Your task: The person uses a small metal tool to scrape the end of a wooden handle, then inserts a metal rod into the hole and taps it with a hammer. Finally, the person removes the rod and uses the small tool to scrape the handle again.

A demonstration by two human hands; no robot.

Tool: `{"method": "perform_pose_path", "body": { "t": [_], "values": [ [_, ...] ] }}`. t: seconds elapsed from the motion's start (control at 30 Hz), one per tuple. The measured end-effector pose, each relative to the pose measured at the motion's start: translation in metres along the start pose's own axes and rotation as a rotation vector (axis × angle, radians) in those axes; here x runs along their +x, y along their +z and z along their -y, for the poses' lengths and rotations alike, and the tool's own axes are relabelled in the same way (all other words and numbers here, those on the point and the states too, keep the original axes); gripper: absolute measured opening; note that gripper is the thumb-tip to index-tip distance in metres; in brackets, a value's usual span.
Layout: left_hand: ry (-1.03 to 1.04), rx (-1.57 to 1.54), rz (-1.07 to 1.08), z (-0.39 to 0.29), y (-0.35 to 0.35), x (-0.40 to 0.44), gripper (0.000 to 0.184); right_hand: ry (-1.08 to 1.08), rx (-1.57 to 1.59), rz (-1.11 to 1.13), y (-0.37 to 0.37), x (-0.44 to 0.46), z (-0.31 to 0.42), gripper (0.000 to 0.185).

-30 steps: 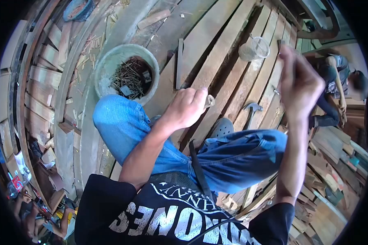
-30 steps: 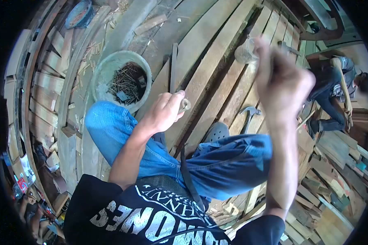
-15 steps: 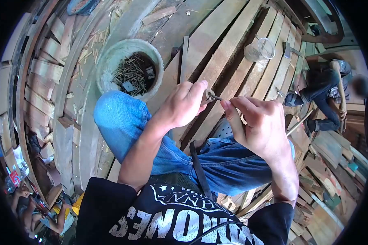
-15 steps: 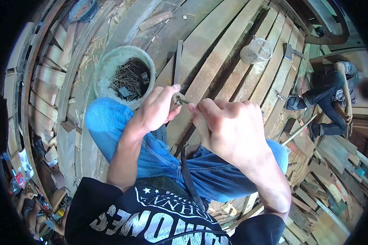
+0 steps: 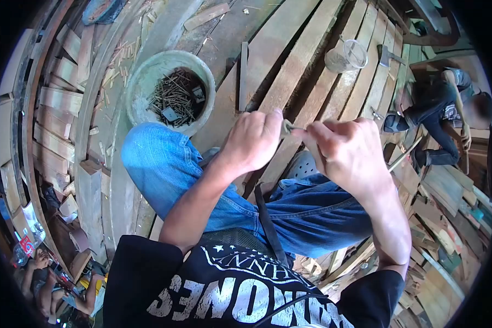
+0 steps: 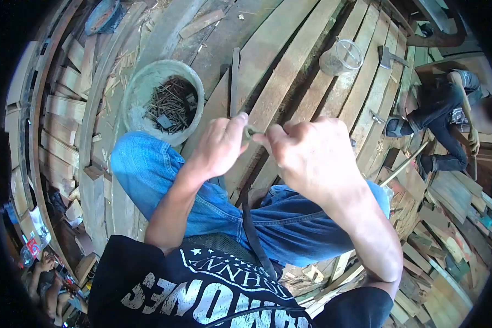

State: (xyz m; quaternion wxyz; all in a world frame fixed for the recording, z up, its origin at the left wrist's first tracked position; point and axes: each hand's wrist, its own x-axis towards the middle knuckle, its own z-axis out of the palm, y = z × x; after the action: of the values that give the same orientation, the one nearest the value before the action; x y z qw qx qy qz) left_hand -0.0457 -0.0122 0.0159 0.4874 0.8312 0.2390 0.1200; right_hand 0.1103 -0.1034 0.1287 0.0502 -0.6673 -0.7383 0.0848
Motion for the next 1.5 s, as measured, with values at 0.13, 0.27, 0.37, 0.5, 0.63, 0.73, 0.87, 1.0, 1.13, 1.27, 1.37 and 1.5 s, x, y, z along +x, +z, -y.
{"method": "perform_pose_path", "body": {
  "t": [0.13,0.27,0.37,0.5,0.63,0.73,0.87,1.0,1.13,1.27,1.37,1.5],
  "values": [
    [0.089,0.045,-0.192,0.008,-0.005,0.004,0.018,0.088,-0.288,-0.205,0.008,0.007,-0.014,0.023],
    [0.172,0.237,-0.018,0.021,0.033,-0.002,0.016,0.167,-0.146,-0.803,-0.035,0.029,-0.058,0.031],
    [-0.143,-0.209,-0.05,-0.001,0.003,0.001,0.056,0.358,0.322,-0.592,-0.019,0.025,-0.031,0.037],
    [-0.328,-0.44,-0.115,-0.015,-0.013,0.003,0.065,0.338,0.269,-0.267,-0.022,0.015,-0.005,0.033],
    [-0.223,-0.438,-0.354,-0.025,-0.019,-0.003,0.066,0.164,0.266,-0.152,-0.022,0.011,0.011,0.025],
    [-0.254,-0.41,-0.438,-0.028,-0.019,-0.007,0.062,0.151,0.263,-0.135,-0.026,0.012,0.023,0.024],
    [-0.168,-0.284,-0.488,-0.026,-0.016,-0.01,0.058,0.129,0.237,-0.135,-0.025,0.013,0.027,0.024],
    [-0.105,-0.212,-0.539,-0.024,-0.009,-0.01,0.052,0.11,0.16,-0.131,-0.02,0.012,0.028,0.025],
    [-0.087,-0.17,-0.526,-0.024,-0.008,-0.01,0.051,0.116,0.107,-0.128,-0.022,0.01,0.029,0.023],
    [-0.076,-0.105,-0.523,-0.019,-0.005,-0.01,0.051,0.089,0.12,-0.095,-0.024,0.012,0.026,0.015],
    [-0.127,-0.141,-0.52,-0.02,-0.003,-0.01,0.052,0.069,0.108,-0.1,-0.023,0.012,0.022,0.024],
    [-0.15,-0.135,-0.499,-0.022,-0.004,-0.011,0.051,0.112,0.15,-0.059,-0.021,0.011,0.023,0.02]
  ]
}}
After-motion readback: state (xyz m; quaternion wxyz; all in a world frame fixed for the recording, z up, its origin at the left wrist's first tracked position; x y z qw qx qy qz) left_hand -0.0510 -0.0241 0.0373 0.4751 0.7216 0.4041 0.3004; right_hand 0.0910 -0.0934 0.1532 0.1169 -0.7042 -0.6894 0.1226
